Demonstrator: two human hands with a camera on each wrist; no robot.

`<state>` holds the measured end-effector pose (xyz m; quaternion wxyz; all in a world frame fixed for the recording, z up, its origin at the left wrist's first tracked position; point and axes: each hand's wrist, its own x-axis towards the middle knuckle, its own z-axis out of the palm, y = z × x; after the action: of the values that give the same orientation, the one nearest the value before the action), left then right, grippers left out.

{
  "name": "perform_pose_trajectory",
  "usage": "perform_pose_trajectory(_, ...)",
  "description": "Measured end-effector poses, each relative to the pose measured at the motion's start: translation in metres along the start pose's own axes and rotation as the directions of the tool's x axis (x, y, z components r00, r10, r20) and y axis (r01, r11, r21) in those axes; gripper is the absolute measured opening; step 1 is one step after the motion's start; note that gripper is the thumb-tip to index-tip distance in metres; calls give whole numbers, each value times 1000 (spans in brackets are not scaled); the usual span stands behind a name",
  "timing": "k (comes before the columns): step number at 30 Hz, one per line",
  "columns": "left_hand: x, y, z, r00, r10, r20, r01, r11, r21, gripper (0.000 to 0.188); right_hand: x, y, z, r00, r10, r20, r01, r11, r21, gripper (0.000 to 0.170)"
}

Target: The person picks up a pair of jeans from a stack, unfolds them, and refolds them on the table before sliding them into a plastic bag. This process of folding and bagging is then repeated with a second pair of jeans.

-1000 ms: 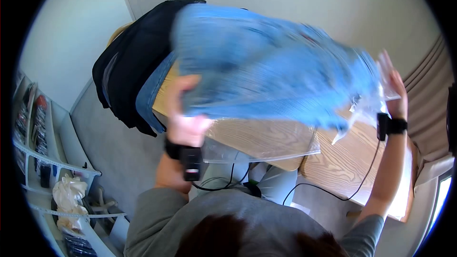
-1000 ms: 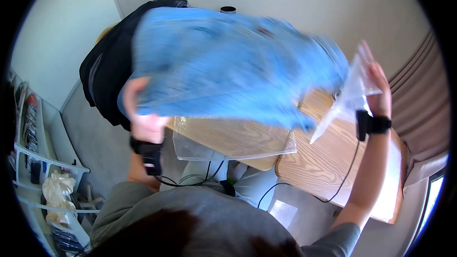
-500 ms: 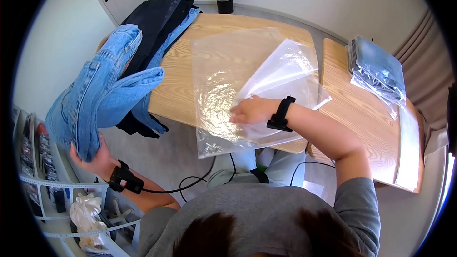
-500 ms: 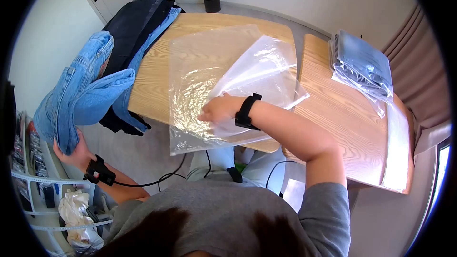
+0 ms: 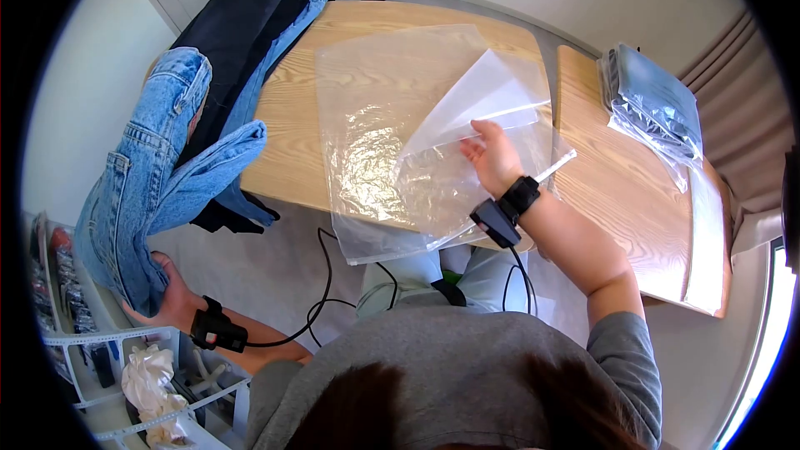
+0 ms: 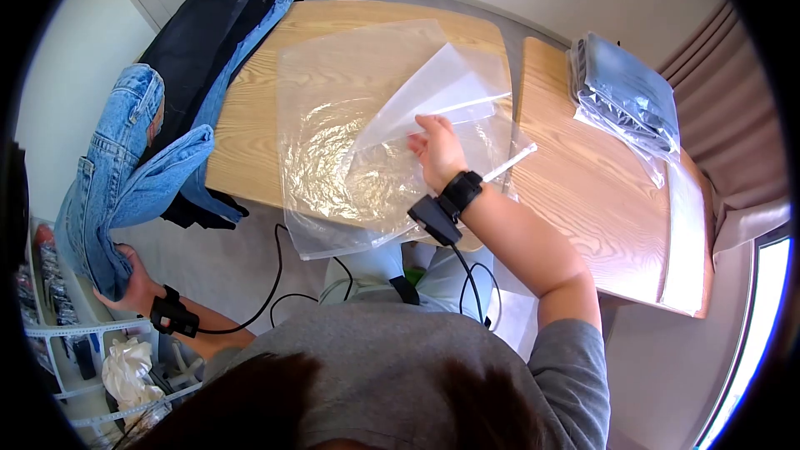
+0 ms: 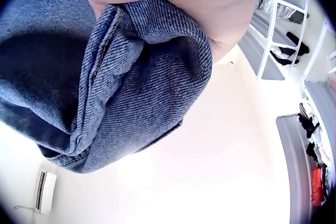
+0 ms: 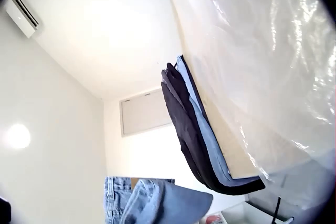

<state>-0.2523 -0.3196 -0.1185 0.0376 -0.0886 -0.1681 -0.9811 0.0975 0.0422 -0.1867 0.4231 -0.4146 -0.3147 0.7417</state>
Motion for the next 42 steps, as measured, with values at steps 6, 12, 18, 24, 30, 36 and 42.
perform_pose_trajectory(6,5,7,-9,997,41,-65,-33,992,124,47,29,1,33,982,-186,-31,162,916,-367,66)
perform_pose_trajectory(12,-8,5,-9,983,133,-126,-108,976,192,44,74,27,100,791,-476,383,501,146,-853,65)
perform_pose_trajectory(18,-13,9,-17,964,264,10,-235,841,488,45,88,40,139,719,-134,682,688,280,-670,41)
perform_pose_trajectory(24,-7,9,-27,985,134,-111,-104,966,238,41,114,-6,91,737,-184,651,676,192,-711,34)
perform_pose_trajectory(30,17,20,-55,996,-6,-94,17,994,111,40,164,-104,-86,928,-286,239,132,-347,-929,41)
perform_pose_trajectory(36,12,-3,-28,975,-215,62,216,976,-14,38,88,-130,-157,995,-97,-21,-37,-167,-985,34)
perform_pose_trajectory(42,-2,-42,15,718,-518,465,626,772,-107,38,0,-118,-147,974,-32,224,226,48,-973,16)
